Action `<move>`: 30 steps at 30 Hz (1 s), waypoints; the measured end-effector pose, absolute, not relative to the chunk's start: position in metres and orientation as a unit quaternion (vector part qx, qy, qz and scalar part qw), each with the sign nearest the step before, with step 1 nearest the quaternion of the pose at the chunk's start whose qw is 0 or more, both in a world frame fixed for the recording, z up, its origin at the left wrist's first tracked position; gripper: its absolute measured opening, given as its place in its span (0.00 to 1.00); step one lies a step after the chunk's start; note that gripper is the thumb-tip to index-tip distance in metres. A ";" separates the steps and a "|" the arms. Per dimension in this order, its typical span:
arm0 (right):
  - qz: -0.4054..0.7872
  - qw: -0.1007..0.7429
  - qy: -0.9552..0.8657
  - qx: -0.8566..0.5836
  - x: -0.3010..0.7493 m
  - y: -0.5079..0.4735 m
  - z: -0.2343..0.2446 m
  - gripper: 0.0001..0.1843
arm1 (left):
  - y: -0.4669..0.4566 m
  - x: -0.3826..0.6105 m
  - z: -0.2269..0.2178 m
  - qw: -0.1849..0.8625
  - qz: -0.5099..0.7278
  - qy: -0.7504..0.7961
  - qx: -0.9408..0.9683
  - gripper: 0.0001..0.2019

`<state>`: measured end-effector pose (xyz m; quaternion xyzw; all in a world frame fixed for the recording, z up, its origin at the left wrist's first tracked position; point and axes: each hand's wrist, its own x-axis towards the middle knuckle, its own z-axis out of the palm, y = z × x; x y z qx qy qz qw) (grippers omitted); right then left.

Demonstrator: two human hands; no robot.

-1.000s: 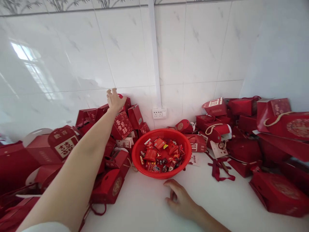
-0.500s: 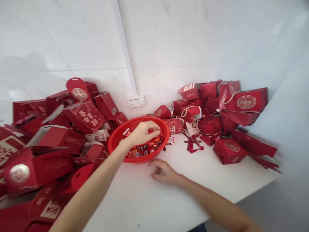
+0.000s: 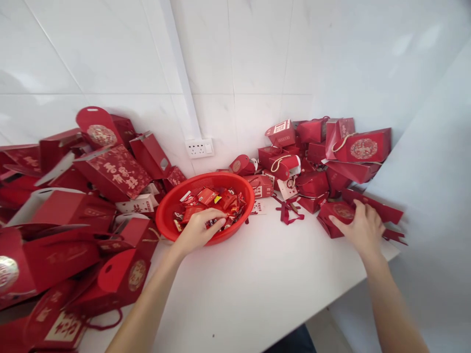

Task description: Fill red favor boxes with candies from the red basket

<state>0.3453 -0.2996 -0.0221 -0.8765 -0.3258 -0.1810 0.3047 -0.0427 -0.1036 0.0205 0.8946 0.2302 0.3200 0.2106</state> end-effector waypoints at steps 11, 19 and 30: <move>0.158 0.537 -0.392 -0.730 0.306 -0.293 -0.008 0.34 | -0.114 -0.039 0.015 0.173 0.414 0.190 0.874 0.10; 0.484 0.447 -0.498 -0.565 0.199 -0.265 -0.024 0.34 | -0.176 -0.027 0.026 0.291 0.315 0.204 0.880 0.04; 0.506 0.427 -0.427 -0.616 0.152 -0.248 -0.043 0.29 | -0.187 -0.065 0.026 0.310 0.066 0.207 0.926 0.15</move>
